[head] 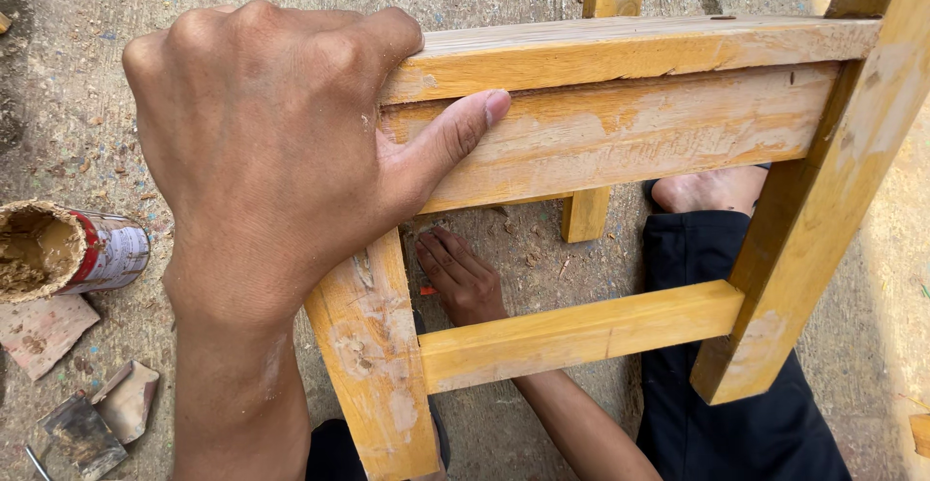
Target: The person sits on the ground holding a wooden chair and uses a small scraper to press wood filler from a can into holes and gaps on the chair frame, working over different joints and legs, then scoops more filler from the can.
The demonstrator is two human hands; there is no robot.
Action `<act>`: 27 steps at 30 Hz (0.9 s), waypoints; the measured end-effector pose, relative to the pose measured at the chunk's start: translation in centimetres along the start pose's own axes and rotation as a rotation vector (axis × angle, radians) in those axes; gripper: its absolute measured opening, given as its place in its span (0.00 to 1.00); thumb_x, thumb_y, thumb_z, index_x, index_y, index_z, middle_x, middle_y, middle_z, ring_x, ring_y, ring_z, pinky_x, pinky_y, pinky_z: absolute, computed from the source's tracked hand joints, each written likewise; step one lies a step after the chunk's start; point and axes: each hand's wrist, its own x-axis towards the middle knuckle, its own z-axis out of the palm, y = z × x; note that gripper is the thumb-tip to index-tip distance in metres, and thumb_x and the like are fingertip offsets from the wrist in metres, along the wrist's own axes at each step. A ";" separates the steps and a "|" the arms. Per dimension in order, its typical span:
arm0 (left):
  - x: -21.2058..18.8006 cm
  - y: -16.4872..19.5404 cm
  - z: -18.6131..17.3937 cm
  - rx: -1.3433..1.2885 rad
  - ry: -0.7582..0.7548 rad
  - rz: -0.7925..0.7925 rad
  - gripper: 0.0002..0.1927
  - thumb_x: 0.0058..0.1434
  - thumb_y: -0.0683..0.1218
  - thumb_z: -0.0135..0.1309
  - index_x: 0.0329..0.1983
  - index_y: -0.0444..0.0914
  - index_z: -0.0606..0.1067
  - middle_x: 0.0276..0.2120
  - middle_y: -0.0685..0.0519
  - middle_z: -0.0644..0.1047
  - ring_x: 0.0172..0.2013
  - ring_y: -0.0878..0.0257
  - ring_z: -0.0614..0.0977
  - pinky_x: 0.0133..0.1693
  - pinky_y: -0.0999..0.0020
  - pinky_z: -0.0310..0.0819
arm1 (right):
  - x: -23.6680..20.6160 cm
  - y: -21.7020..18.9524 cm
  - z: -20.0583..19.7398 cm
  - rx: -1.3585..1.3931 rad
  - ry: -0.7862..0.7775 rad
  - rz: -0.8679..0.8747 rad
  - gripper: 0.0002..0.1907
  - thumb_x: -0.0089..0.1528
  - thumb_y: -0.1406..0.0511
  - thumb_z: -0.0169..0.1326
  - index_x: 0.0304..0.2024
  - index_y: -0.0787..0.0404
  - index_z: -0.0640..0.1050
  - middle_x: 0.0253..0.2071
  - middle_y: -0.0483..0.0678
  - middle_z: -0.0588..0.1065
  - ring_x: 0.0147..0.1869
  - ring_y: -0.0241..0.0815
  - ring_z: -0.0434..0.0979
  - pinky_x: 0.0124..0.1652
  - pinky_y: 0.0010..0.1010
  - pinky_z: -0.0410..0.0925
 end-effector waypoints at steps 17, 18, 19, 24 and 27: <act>0.8 0.0 -0.5 -0.103 -0.038 -0.046 0.30 0.61 0.77 0.62 0.34 0.48 0.86 0.13 0.57 0.73 0.15 0.61 0.75 0.19 0.63 0.62 | -2.9 1.9 1.3 -0.017 0.029 -0.032 0.21 0.60 0.71 0.56 0.56 0.62 0.79 0.61 0.51 0.76 0.68 0.50 0.75 0.61 0.44 0.73; 0.7 0.2 -0.5 -0.120 -0.051 -0.056 0.30 0.61 0.77 0.62 0.34 0.48 0.86 0.14 0.58 0.73 0.15 0.61 0.75 0.19 0.63 0.62 | -2.9 1.8 0.9 -0.002 0.035 -0.005 0.21 0.60 0.72 0.57 0.56 0.60 0.80 0.60 0.50 0.76 0.68 0.49 0.76 0.60 0.44 0.74; 0.5 0.3 -0.5 -0.108 -0.040 -0.047 0.30 0.62 0.77 0.62 0.34 0.48 0.86 0.15 0.57 0.73 0.16 0.61 0.75 0.19 0.64 0.63 | -2.9 1.6 0.5 0.028 0.024 0.027 0.23 0.57 0.73 0.56 0.56 0.61 0.79 0.60 0.50 0.77 0.68 0.49 0.76 0.59 0.43 0.75; 0.4 -0.2 -0.2 -0.119 -0.035 -0.027 0.30 0.63 0.76 0.62 0.32 0.47 0.85 0.15 0.57 0.73 0.16 0.61 0.75 0.21 0.64 0.64 | -0.9 1.2 0.1 0.093 0.022 0.102 0.30 0.50 0.76 0.54 0.56 0.64 0.79 0.61 0.53 0.77 0.67 0.53 0.76 0.54 0.40 0.76; 0.4 -0.2 -0.2 -0.100 -0.101 -0.047 0.30 0.62 0.77 0.59 0.33 0.47 0.86 0.13 0.56 0.73 0.15 0.61 0.74 0.20 0.63 0.64 | -0.1 1.0 0.5 0.011 0.076 -0.012 0.25 0.56 0.74 0.55 0.57 0.63 0.78 0.63 0.51 0.75 0.71 0.54 0.73 0.57 0.42 0.75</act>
